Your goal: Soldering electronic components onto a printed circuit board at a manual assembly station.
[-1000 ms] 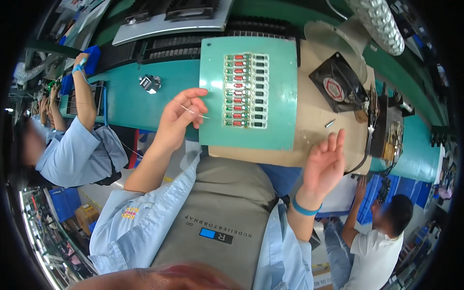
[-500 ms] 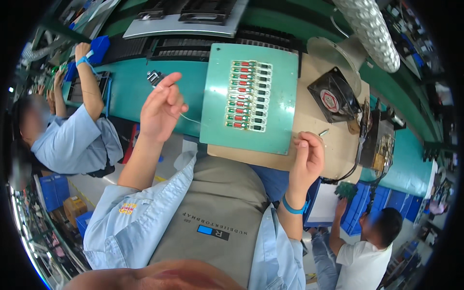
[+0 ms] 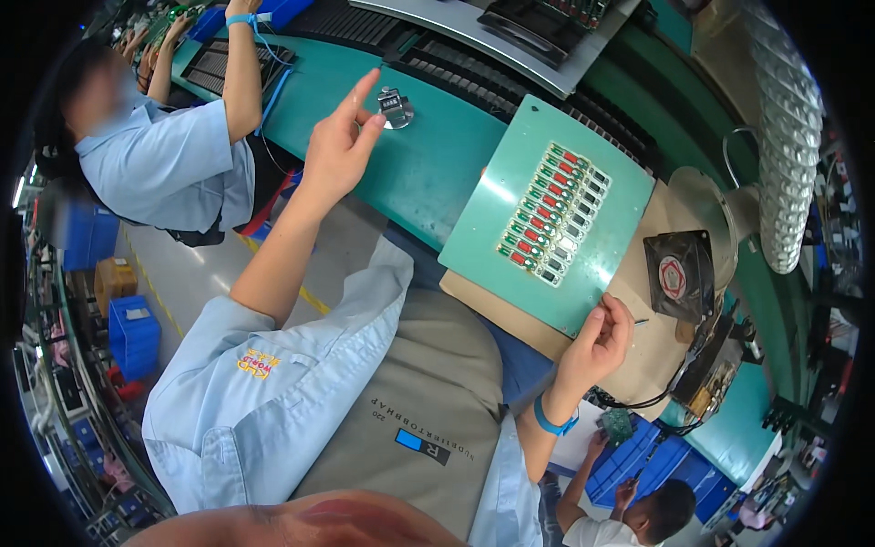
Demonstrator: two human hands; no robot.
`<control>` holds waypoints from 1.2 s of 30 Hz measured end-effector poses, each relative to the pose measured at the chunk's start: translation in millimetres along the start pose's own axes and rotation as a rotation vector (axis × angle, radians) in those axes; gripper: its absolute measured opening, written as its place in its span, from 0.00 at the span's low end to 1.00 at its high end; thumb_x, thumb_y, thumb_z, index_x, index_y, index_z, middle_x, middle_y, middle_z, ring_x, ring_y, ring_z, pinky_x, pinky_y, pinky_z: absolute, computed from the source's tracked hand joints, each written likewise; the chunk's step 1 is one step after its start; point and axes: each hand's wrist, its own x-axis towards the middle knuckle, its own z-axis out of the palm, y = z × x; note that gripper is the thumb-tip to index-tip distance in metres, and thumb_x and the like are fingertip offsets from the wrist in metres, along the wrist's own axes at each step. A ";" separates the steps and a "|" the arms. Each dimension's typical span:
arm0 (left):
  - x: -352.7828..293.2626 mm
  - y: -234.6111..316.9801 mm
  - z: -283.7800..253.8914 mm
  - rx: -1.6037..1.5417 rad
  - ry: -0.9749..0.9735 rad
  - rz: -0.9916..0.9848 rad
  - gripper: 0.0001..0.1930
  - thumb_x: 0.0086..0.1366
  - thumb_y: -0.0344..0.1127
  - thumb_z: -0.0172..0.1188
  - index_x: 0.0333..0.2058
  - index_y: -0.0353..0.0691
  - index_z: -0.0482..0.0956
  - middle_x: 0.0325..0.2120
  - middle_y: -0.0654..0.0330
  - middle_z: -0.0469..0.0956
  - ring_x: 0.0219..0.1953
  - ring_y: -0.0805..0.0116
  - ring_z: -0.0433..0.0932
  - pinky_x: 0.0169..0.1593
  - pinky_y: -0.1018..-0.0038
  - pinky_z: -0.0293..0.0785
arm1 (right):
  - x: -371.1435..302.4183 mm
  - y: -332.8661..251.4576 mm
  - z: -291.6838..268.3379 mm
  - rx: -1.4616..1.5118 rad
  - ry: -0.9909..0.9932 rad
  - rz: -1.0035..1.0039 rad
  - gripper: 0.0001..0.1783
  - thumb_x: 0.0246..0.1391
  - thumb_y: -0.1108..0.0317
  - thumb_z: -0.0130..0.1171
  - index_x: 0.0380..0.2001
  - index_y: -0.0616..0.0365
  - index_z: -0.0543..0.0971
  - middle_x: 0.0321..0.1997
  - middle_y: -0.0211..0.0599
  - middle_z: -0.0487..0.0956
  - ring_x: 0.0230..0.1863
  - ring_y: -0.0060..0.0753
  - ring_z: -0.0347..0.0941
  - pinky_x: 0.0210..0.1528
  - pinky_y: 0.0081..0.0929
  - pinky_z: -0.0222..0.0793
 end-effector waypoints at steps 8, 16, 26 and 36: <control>2.2 -10.9 -6.0 0.594 -0.020 0.062 0.28 0.64 0.29 0.57 0.64 0.52 0.76 0.22 0.61 0.79 0.19 0.61 0.73 0.25 0.71 0.69 | -2.5 0.3 6.1 -0.016 -0.012 0.025 0.14 0.63 0.77 0.55 0.51 0.63 0.79 0.49 0.40 0.80 0.42 0.28 0.75 0.47 0.21 0.71; -9.3 9.4 -15.2 -0.042 -0.051 -0.102 0.32 0.62 0.27 0.57 0.67 0.49 0.73 0.20 0.63 0.79 0.20 0.68 0.76 0.25 0.74 0.69 | -1.4 -1.1 -0.4 0.020 0.022 0.051 0.24 0.61 0.79 0.54 0.62 0.66 0.74 0.50 0.47 0.81 0.43 0.31 0.77 0.46 0.22 0.73; -39.1 59.4 31.0 -0.264 -0.492 0.000 0.20 0.73 0.37 0.50 0.59 0.39 0.78 0.32 0.52 0.86 0.31 0.52 0.82 0.37 0.62 0.76 | 24.8 -13.1 10.7 -0.055 -0.114 0.028 0.24 0.63 0.76 0.54 0.61 0.72 0.74 0.46 0.48 0.83 0.38 0.29 0.77 0.43 0.20 0.74; -38.5 48.4 66.8 -0.124 -0.555 -0.021 0.21 0.75 0.39 0.49 0.62 0.41 0.74 0.41 0.52 0.85 0.37 0.46 0.83 0.40 0.56 0.76 | 40.0 -18.5 20.9 0.027 -0.112 0.199 0.24 0.66 0.74 0.52 0.63 0.75 0.72 0.49 0.48 0.84 0.42 0.27 0.79 0.45 0.17 0.74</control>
